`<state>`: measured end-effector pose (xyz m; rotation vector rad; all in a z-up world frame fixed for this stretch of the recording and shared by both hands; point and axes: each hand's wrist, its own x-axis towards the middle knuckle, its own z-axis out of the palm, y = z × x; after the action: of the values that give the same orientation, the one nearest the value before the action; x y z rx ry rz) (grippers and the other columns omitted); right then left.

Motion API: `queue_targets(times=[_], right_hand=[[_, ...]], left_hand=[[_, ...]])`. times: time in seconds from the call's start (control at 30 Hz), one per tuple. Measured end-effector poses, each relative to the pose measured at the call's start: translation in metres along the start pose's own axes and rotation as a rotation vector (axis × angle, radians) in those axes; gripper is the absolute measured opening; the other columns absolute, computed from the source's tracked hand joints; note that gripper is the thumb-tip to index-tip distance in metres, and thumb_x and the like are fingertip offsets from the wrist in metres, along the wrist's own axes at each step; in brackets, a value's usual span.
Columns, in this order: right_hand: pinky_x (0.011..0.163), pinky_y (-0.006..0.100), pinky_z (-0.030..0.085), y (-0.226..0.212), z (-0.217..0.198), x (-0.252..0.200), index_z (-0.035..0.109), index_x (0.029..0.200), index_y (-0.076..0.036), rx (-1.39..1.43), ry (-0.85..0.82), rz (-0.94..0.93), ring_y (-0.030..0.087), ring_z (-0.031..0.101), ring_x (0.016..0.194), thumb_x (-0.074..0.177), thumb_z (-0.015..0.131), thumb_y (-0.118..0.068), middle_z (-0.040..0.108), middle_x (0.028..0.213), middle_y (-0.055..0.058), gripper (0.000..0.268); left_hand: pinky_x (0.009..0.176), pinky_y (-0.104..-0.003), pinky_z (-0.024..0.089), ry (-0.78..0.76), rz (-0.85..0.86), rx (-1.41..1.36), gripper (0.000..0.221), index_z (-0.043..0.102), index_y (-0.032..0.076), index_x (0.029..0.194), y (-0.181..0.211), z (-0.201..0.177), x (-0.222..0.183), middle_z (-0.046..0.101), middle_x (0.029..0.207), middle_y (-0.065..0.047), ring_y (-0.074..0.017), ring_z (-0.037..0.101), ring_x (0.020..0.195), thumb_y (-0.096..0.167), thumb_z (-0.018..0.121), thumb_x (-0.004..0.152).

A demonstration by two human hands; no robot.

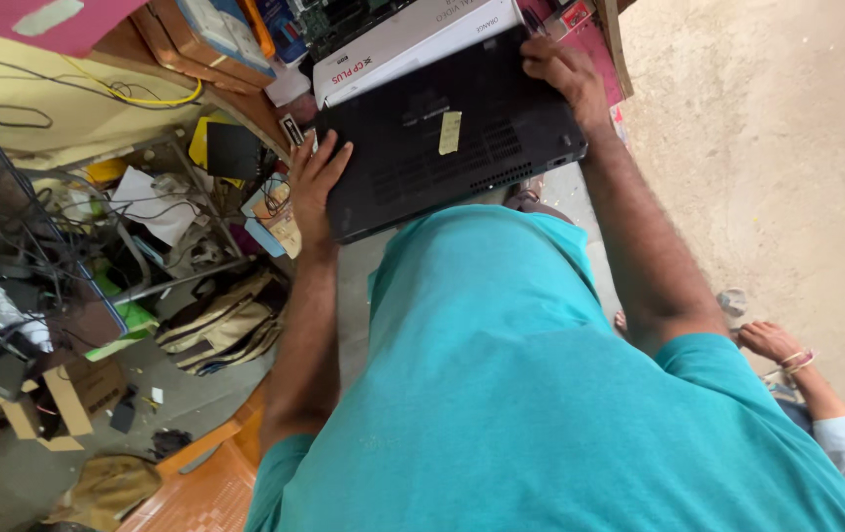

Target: The person moves an orange chair, removes a laptop from a plastic sleeve, and uses a screwdriver to remove screws from the bottom casing of the laptop.

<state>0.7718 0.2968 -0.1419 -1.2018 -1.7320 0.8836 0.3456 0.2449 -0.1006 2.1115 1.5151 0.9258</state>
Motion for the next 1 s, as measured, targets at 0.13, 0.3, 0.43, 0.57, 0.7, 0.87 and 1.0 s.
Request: queue_targets(times=[0.13, 0.3, 0.43, 0.57, 0.7, 0.87, 1.0], right_hand=[[0.113, 0.05, 0.042, 0.021, 0.003, 0.008, 0.071, 0.136, -0.016, -0.536, 0.062, -0.229, 0.035, 0.056, 0.137, 0.102, 0.066, -0.017, 0.065, 0.143, 0.015, 0.034], [0.109, 0.047, 0.041, 0.047, 0.008, 0.0, 0.071, 0.139, -0.021, -0.658, 0.017, -0.191, 0.027, 0.06, 0.131, 0.105, 0.064, -0.016, 0.067, 0.139, 0.007, 0.036], [0.108, 0.046, 0.042, 0.061, 0.007, -0.002, 0.064, 0.145, -0.015, -0.803, 0.016, -0.209, 0.026, 0.058, 0.131, 0.099, 0.063, -0.014, 0.064, 0.137, 0.005, 0.046], [0.104, 0.044, 0.044, 0.071, 0.011, -0.013, 0.063, 0.138, -0.008, -0.766, 0.006, -0.105, 0.029, 0.058, 0.124, 0.096, 0.062, -0.007, 0.063, 0.132, 0.008, 0.042], [0.102, 0.042, 0.047, 0.061, 0.008, -0.036, 0.066, 0.124, -0.01, -0.786, -0.02, -0.028, 0.029, 0.058, 0.119, 0.095, 0.071, -0.003, 0.063, 0.127, 0.007, 0.031], [0.09, 0.041, 0.054, 0.048, 0.005, -0.083, 0.07, 0.101, -0.004, -0.463, 0.161, 0.268, 0.029, 0.066, 0.105, 0.093, 0.079, 0.003, 0.066, 0.112, 0.008, 0.014], [0.08, 0.038, 0.052, 0.042, 0.005, -0.111, 0.074, 0.11, -0.002, -0.073, 0.202, 0.671, 0.018, 0.062, 0.087, 0.106, 0.072, -0.005, 0.068, 0.1, 0.006, 0.005]], left_hand=[[0.125, -0.057, 0.03, 0.082, 0.071, 0.256, 0.038, 0.069, 0.026, 0.138, -0.01, 0.031, -0.006, 0.054, 0.154, -0.006, -0.0358, 0.046, 0.147, 0.021, 0.067, 0.101], [0.124, -0.06, 0.031, 0.04, 0.029, 0.322, 0.041, 0.068, 0.029, 0.141, -0.025, 0.06, -0.029, 0.049, 0.16, -0.008, -0.037, 0.044, 0.149, 0.016, 0.059, 0.103], [0.123, -0.06, 0.031, 0.091, -0.002, 0.274, 0.042, 0.066, 0.027, 0.142, -0.023, 0.07, -0.034, 0.048, 0.158, -0.01, -0.0392, 0.044, 0.147, 0.02, 0.062, 0.101], [0.123, -0.057, 0.032, 0.029, -0.054, 0.325, 0.048, 0.065, 0.031, 0.145, -0.027, 0.071, -0.036, 0.048, 0.161, -0.009, -0.0359, 0.047, 0.147, 0.013, 0.062, 0.101], [0.121, -0.06, 0.031, 0.042, -0.035, 0.322, 0.05, 0.063, 0.03, 0.145, -0.033, 0.074, -0.042, 0.048, 0.158, -0.008, -0.0343, 0.047, 0.144, 0.011, 0.067, 0.098], [0.122, -0.058, 0.033, 0.07, -0.042, 0.425, 0.061, 0.062, 0.035, 0.146, -0.038, 0.085, -0.049, 0.05, 0.159, -0.003, -0.0269, 0.051, 0.144, -0.005, 0.065, 0.1], [0.121, -0.059, 0.031, 0.08, -0.021, 0.406, 0.059, 0.063, 0.035, 0.145, -0.04, 0.086, -0.048, 0.05, 0.158, -0.003, -0.0266, 0.053, 0.141, -0.003, 0.066, 0.101]])
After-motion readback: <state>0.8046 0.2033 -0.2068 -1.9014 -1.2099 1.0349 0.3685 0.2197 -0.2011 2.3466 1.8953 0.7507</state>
